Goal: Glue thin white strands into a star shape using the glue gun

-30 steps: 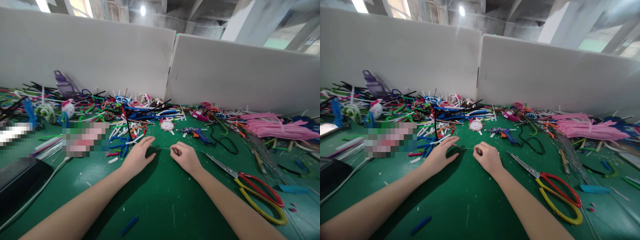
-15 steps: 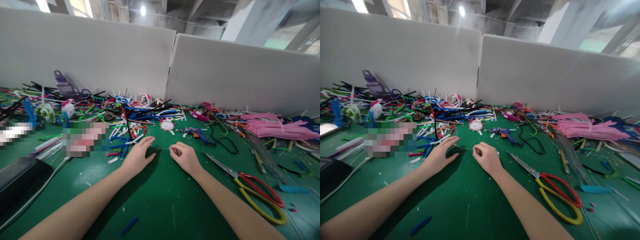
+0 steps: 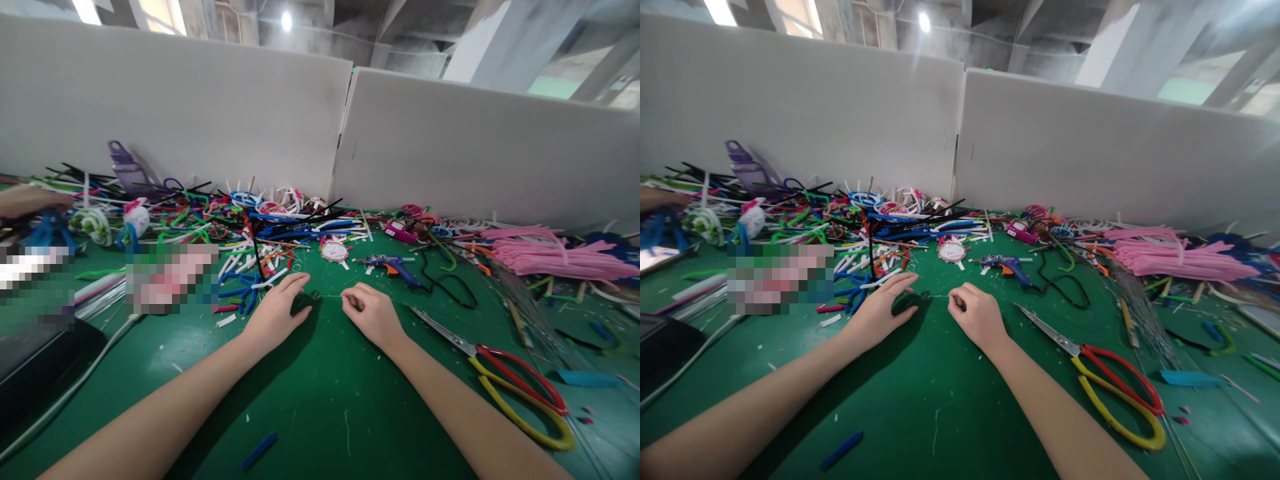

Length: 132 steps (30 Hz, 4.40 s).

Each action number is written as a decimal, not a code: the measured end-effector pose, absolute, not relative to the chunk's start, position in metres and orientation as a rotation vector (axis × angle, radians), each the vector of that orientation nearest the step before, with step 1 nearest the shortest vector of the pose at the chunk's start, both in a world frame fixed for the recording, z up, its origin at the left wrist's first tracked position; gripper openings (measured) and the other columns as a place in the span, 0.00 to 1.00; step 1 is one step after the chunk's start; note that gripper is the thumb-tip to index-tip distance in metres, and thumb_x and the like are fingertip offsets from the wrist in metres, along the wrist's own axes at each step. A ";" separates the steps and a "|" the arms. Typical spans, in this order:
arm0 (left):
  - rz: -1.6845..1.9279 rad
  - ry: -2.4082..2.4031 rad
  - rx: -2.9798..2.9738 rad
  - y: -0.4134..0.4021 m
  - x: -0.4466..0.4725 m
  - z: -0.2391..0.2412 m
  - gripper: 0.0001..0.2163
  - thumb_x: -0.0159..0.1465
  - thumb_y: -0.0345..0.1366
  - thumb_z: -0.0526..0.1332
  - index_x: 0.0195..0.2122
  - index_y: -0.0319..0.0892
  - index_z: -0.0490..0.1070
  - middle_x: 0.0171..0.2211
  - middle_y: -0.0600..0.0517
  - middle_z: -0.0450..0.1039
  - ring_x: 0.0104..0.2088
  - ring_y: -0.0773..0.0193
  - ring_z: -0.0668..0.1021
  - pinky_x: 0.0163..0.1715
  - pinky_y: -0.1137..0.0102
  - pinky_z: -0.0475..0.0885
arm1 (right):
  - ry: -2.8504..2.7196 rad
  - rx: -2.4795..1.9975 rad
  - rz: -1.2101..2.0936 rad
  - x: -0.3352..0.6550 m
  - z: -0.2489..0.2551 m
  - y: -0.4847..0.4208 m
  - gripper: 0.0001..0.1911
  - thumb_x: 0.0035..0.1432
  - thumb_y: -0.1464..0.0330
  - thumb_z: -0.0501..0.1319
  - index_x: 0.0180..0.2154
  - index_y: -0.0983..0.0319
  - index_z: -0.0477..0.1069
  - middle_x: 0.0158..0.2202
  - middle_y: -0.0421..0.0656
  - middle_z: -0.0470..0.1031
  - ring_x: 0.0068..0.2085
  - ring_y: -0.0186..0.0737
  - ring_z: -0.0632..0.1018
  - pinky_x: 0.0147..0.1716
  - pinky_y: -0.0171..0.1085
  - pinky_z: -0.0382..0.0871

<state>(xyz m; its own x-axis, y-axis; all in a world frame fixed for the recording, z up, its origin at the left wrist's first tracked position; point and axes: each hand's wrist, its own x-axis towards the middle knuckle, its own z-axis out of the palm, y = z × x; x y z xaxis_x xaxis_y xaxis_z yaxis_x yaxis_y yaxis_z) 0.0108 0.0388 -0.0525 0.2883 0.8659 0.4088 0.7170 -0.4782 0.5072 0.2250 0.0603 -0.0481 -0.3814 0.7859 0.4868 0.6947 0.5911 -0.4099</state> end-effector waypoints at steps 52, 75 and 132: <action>0.968 1.450 2.332 0.040 0.010 -0.054 0.22 0.59 0.33 0.56 0.55 0.44 0.56 0.55 0.48 0.60 0.42 0.64 0.73 0.47 0.65 0.68 | -2.224 -1.068 0.164 0.218 -0.050 0.065 0.10 0.59 0.70 0.51 0.34 0.62 0.71 0.29 0.42 0.70 0.26 0.31 0.69 0.28 0.32 0.62; 0.932 1.485 2.352 0.039 0.011 -0.053 0.22 0.60 0.33 0.56 0.56 0.43 0.56 0.56 0.48 0.59 0.51 0.59 0.70 0.51 0.64 0.67 | -2.143 -0.963 0.102 0.218 -0.048 0.068 0.11 0.60 0.69 0.51 0.38 0.62 0.72 0.35 0.45 0.74 0.36 0.35 0.74 0.35 0.34 0.68; 0.950 1.478 2.353 0.040 0.010 -0.054 0.22 0.59 0.33 0.56 0.56 0.44 0.56 0.56 0.48 0.59 0.49 0.59 0.71 0.50 0.64 0.67 | -2.196 -1.053 0.185 0.217 -0.049 0.069 0.09 0.60 0.70 0.51 0.35 0.62 0.70 0.35 0.43 0.72 0.35 0.36 0.73 0.35 0.34 0.65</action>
<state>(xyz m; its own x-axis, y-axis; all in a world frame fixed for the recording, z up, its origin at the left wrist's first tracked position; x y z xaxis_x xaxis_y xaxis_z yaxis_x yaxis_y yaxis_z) 0.0096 0.0398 -0.0545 0.2917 0.8638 0.4107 0.7321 -0.4780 0.4854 0.2171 0.0687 -0.0486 -0.4373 0.7330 0.5210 0.6354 0.6618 -0.3978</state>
